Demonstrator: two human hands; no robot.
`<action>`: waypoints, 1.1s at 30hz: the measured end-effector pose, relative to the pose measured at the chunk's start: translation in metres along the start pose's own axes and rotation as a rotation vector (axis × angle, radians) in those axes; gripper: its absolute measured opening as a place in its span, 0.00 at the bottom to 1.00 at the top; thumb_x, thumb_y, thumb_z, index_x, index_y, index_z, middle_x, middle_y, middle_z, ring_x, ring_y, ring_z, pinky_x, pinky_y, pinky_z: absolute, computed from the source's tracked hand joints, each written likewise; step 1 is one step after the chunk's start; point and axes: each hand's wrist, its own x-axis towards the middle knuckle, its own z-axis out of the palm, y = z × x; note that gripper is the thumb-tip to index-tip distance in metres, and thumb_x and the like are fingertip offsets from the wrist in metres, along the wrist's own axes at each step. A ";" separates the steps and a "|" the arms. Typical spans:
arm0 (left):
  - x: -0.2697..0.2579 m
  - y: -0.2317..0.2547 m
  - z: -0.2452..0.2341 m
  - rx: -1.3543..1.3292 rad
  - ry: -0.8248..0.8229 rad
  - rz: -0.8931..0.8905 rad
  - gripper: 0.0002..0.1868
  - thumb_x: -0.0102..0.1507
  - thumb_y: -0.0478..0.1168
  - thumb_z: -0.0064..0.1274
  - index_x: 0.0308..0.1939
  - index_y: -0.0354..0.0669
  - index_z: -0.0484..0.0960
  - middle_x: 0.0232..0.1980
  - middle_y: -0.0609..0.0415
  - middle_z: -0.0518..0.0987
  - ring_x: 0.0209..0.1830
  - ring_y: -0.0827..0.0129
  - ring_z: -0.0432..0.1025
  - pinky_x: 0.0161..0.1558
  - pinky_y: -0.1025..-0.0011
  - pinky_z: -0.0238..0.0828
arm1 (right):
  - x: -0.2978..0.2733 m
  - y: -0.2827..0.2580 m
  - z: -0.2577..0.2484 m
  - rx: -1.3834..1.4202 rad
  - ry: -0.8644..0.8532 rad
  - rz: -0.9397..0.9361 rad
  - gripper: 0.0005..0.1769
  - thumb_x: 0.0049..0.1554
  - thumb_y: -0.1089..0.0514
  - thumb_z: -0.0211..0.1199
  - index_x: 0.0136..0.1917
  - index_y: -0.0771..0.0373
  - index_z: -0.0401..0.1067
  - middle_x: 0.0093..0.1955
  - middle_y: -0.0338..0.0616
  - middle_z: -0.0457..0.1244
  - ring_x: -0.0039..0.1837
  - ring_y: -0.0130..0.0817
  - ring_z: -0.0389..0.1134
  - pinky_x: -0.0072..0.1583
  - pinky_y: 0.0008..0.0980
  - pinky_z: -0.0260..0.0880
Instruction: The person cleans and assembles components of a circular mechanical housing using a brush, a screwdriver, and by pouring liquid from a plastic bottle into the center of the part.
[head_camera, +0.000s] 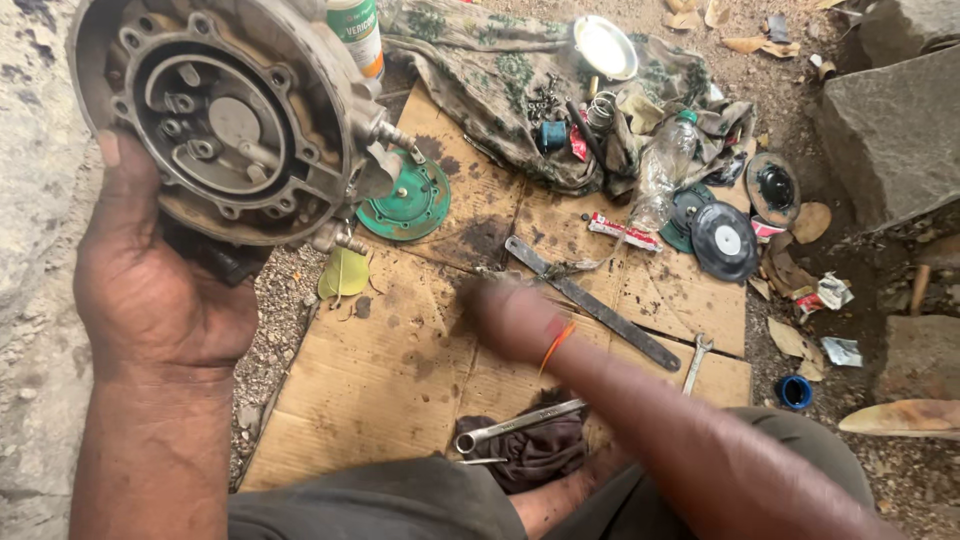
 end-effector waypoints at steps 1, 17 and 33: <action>0.000 0.001 0.000 -0.012 -0.019 -0.001 0.33 0.74 0.56 0.52 0.75 0.38 0.68 0.72 0.50 0.74 0.76 0.58 0.71 0.77 0.53 0.72 | 0.012 0.020 -0.021 -0.108 -0.195 0.238 0.12 0.59 0.51 0.61 0.54 0.51 0.78 0.53 0.45 0.69 0.53 0.46 0.72 0.52 0.45 0.74; 0.003 -0.018 -0.002 -0.139 0.078 -0.122 0.45 0.60 0.60 0.66 0.72 0.37 0.69 0.67 0.47 0.77 0.71 0.54 0.72 0.69 0.57 0.76 | -0.013 0.105 -0.058 -0.104 0.028 0.967 0.19 0.68 0.41 0.52 0.62 0.52 0.75 0.49 0.52 0.70 0.51 0.49 0.76 0.53 0.49 0.79; 0.030 -0.097 -0.018 -0.218 0.279 -0.234 0.42 0.58 0.57 0.64 0.68 0.35 0.69 0.65 0.46 0.79 0.64 0.57 0.76 0.64 0.58 0.78 | -0.018 0.032 -0.050 -0.339 -0.532 0.411 0.17 0.58 0.46 0.59 0.50 0.57 0.81 0.54 0.54 0.71 0.57 0.46 0.73 0.60 0.43 0.72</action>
